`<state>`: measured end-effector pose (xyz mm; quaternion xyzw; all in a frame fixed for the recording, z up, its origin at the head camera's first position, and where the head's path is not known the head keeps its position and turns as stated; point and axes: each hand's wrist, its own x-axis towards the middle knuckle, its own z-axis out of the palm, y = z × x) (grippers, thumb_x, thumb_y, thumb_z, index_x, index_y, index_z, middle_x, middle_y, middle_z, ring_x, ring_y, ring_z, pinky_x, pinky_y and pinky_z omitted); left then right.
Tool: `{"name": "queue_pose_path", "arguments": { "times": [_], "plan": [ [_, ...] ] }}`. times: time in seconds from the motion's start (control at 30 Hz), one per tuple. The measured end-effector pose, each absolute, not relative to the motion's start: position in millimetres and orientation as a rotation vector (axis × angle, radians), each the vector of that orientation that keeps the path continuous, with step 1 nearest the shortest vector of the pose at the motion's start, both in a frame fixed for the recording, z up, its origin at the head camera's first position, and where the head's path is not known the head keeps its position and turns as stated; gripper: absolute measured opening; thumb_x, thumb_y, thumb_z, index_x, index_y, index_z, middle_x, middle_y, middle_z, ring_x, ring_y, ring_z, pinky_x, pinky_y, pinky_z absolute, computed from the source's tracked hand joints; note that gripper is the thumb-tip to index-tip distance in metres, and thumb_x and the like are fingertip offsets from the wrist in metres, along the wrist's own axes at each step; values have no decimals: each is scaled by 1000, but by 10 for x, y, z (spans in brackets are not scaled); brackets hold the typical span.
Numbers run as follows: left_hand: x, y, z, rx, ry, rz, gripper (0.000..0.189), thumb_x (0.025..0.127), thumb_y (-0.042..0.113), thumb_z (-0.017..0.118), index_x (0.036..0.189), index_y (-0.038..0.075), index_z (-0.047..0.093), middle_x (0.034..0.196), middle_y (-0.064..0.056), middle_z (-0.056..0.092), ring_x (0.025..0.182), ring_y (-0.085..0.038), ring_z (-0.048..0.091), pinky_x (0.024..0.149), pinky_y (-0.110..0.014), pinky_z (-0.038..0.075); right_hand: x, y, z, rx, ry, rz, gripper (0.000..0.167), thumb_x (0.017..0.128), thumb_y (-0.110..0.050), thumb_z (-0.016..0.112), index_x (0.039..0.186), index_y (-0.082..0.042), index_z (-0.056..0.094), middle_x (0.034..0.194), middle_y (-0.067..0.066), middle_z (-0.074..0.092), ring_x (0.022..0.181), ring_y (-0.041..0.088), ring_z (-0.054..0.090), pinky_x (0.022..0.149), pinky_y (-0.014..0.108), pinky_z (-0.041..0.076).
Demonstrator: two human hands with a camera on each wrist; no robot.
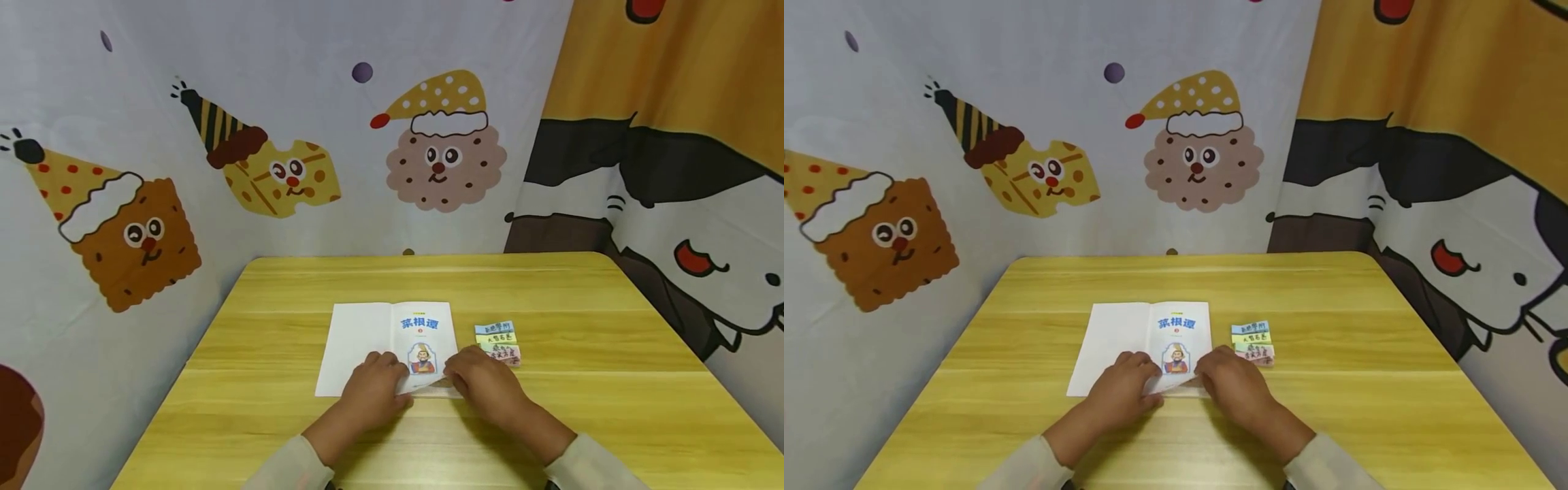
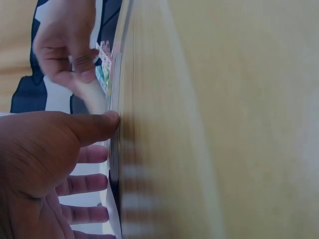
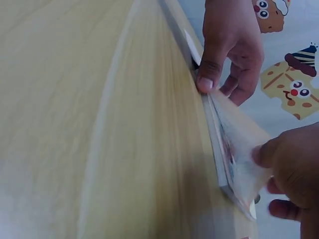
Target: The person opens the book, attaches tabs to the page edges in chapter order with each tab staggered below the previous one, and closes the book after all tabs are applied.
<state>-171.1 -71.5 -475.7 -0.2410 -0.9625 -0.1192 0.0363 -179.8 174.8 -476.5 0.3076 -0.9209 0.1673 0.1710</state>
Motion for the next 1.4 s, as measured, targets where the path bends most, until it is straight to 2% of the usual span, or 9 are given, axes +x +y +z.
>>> {"name": "queue_pose_path", "arguments": {
  "times": [0.3, 0.53, 0.63, 0.77, 0.93, 1.07, 1.2, 1.3, 1.4],
  "plan": [
    [-1694, -695, -4761, -723, -2925, -392, 22, 93, 33, 74, 107, 15, 76, 107, -1, 67, 100, -25, 59, 78, -40, 54, -1819, 1663, -4750, 876, -2368, 509, 26, 73, -9, 93, 87, -18, 73, 102, -6, 70, 101, 16, 62, 65, 28, 55],
    [-1683, -704, -4718, -695, -2927, -456, 25, 94, 21, 68, 116, 8, 70, 108, -6, 70, 101, -26, 62, 85, -41, 53, -1736, 1685, -4737, 649, -2470, 630, 55, 78, -17, 92, 124, -11, 62, 126, 9, 62, 114, 29, 62, 76, 41, 58],
    [-1682, -716, -4700, -624, -2926, -528, 37, 94, 19, 67, 127, 3, 63, 110, -11, 70, 102, -29, 65, 83, -44, 55, -1728, 1714, -4748, 696, -2581, 616, 49, 81, -23, 89, 122, -10, 65, 127, 8, 63, 115, 28, 62, 81, 41, 57],
    [-1670, -734, -4685, -491, -2911, -640, 53, 98, 28, 65, 142, 1, 53, 114, -16, 70, 103, -33, 67, 82, -48, 55, -1719, 1761, -4783, 867, -2762, 559, 40, 88, -30, 83, 120, -10, 71, 129, 5, 65, 120, 24, 62, 91, 41, 55],
    [-1650, -763, -4665, -384, -2823, -744, 65, 101, 37, 64, 149, -2, 45, 118, -21, 68, 104, -36, 68, 81, -50, 56, -1709, 1796, -4806, 989, -2832, 553, 33, 91, -29, 80, 118, -11, 72, 127, 4, 67, 120, 23, 62, 97, 44, 51],
    [-1640, -796, -4658, -329, -2705, -708, 68, 99, 31, 68, 152, 0, 39, 114, -17, 68, 94, -34, 68, 71, -48, 56, -1726, 1812, -4801, 1036, -2814, 531, 26, 91, -25, 80, 113, -14, 72, 122, 2, 69, 117, 22, 63, 97, 42, 52],
    [-1633, -841, -4648, -291, -2609, -553, 79, 89, 17, 75, 155, 3, 35, 115, -15, 66, 87, -32, 65, 60, -44, 52, -1748, 1820, -4792, 1058, -2818, 520, 23, 90, -21, 81, 111, -15, 72, 119, 1, 69, 114, 21, 63, 94, 41, 53],
    [-1629, -873, -4641, -264, -2586, -429, 86, 83, 8, 77, 158, 9, 35, 128, -19, 60, 97, -36, 63, 60, -44, 53, -1755, 1824, -4786, 1066, -2829, 524, 23, 90, -20, 81, 111, -15, 72, 119, 1, 69, 113, 20, 63, 92, 40, 54],
    [-1631, -899, -4637, -235, -2618, -347, 87, 80, 5, 77, 158, 17, 41, 142, -22, 49, 121, -43, 54, 80, -51, 54, -1756, 1829, -4781, 1068, -2834, 525, 22, 90, -20, 81, 111, -16, 72, 120, 1, 68, 114, 21, 63, 91, 40, 54]
  ]
}}
